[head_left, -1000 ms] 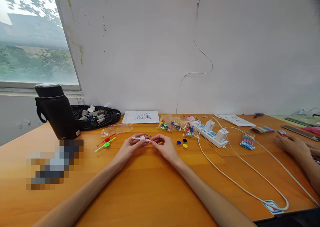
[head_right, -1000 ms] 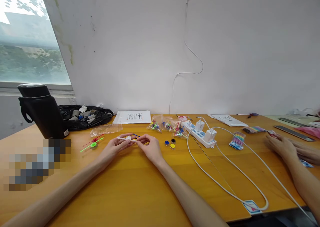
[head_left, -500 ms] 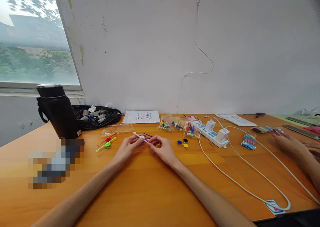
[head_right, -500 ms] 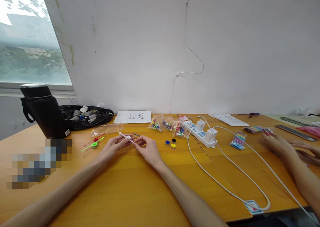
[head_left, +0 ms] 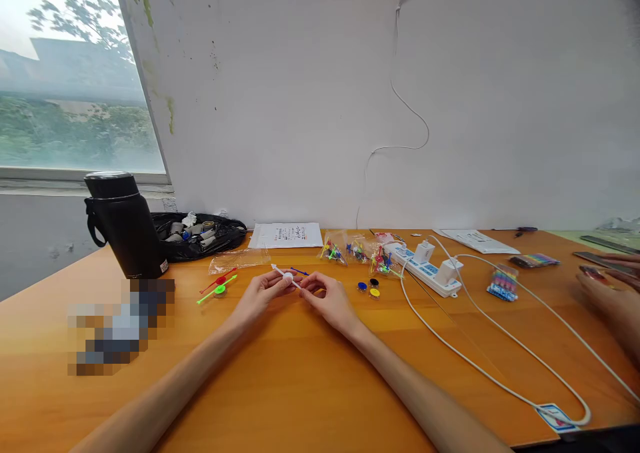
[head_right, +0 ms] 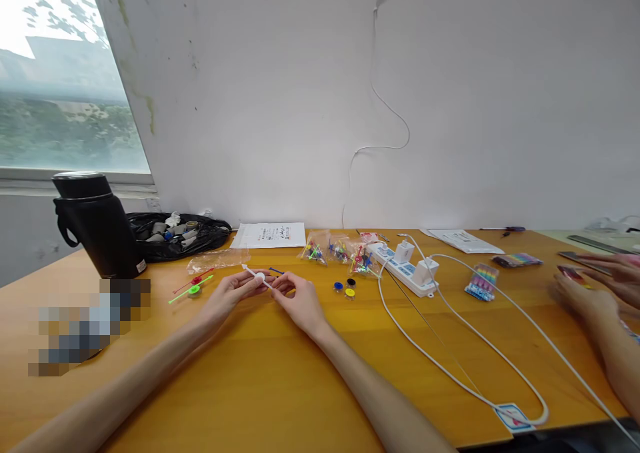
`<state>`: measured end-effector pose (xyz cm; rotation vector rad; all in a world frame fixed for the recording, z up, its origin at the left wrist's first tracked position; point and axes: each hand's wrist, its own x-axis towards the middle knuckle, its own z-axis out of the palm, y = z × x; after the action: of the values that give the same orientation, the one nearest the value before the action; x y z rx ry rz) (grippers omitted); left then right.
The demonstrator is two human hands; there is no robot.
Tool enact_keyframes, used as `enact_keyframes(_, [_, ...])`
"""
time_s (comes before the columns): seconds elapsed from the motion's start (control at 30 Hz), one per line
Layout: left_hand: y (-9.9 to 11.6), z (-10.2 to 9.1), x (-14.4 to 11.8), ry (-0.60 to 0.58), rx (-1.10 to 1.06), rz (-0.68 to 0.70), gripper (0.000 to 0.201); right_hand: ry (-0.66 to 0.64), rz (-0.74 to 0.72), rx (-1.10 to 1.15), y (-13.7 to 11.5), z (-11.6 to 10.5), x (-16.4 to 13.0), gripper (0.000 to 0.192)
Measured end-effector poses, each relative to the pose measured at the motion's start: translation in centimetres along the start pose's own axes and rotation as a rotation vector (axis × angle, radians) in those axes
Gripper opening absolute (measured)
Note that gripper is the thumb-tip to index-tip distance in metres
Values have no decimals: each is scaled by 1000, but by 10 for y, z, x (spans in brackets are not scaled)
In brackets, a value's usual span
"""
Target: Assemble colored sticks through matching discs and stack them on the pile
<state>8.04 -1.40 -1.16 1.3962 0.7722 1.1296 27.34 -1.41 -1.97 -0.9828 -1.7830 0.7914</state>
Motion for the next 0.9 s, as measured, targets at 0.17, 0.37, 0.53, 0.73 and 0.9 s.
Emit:
enact_keyframes(0.17, [2, 0, -1, -4, -2, 2, 49, 2, -3, 11, -1, 0, 0, 13])
enact_keyframes(0.37, [1, -2, 0, 21, 34, -5, 48, 8, 20, -8, -3, 0, -1, 12])
enact_keyframes(0.53, [-3, -3, 2, 45, 9, 20, 56, -57, 28, 37, -4, 1, -2, 12])
enact_keyframes(0.73, [-4, -4, 2, 95, 64, 40, 51, -231, -14, 2, -5, 6, -8, 11])
enact_keyframes(0.9, [-5, -12, 5, 194, 149, 40, 53, -241, -47, -72, -2, 4, -8, 11])
